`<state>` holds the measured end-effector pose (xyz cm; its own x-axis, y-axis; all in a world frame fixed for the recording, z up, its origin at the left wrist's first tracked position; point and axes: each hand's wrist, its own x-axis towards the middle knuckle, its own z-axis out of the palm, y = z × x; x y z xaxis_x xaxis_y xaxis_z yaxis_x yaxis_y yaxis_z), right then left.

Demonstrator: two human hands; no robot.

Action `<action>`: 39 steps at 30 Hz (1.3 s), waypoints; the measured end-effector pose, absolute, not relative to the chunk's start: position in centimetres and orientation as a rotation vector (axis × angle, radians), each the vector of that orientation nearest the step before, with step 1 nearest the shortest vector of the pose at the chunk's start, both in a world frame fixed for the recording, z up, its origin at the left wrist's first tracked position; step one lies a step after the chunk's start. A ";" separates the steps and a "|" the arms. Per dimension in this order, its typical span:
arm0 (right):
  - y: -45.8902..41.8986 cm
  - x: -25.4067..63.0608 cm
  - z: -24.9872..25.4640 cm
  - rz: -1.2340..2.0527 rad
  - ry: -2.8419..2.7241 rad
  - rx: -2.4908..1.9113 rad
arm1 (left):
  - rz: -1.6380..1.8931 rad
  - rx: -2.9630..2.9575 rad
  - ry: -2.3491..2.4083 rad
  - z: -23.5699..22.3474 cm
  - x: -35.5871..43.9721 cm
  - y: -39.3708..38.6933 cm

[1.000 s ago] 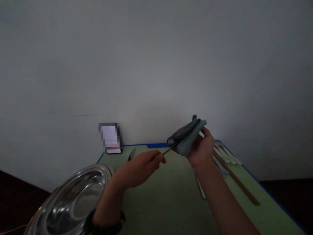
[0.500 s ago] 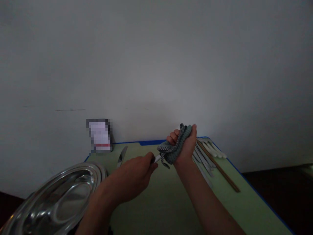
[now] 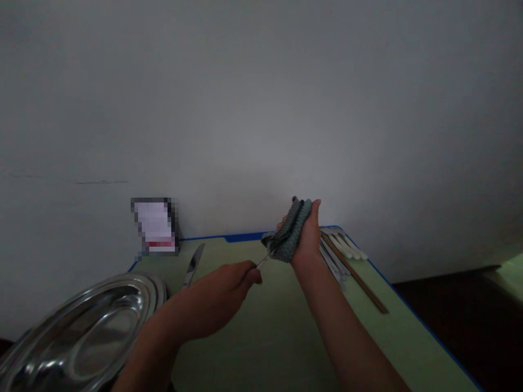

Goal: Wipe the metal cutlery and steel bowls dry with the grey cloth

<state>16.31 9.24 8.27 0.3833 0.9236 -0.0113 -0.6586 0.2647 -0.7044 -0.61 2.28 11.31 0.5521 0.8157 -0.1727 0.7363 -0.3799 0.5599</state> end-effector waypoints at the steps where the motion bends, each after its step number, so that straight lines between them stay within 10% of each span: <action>1: 9.4 17.0 8.4 1.115 -0.371 -0.705 | 0.165 2.155 1.243 11.7 -0.9 2.2; 39: 6.9 15.5 11.1 1.485 -0.588 -0.411 | 0.428 2.009 0.833 11.9 -2.1 3.6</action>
<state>15.54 6.92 11.06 -0.0117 0.9935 0.1133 -0.8018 0.0584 -0.5947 -2.14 3.59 11.92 0.7139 0.6999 -0.0196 0.3913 -0.3756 0.8401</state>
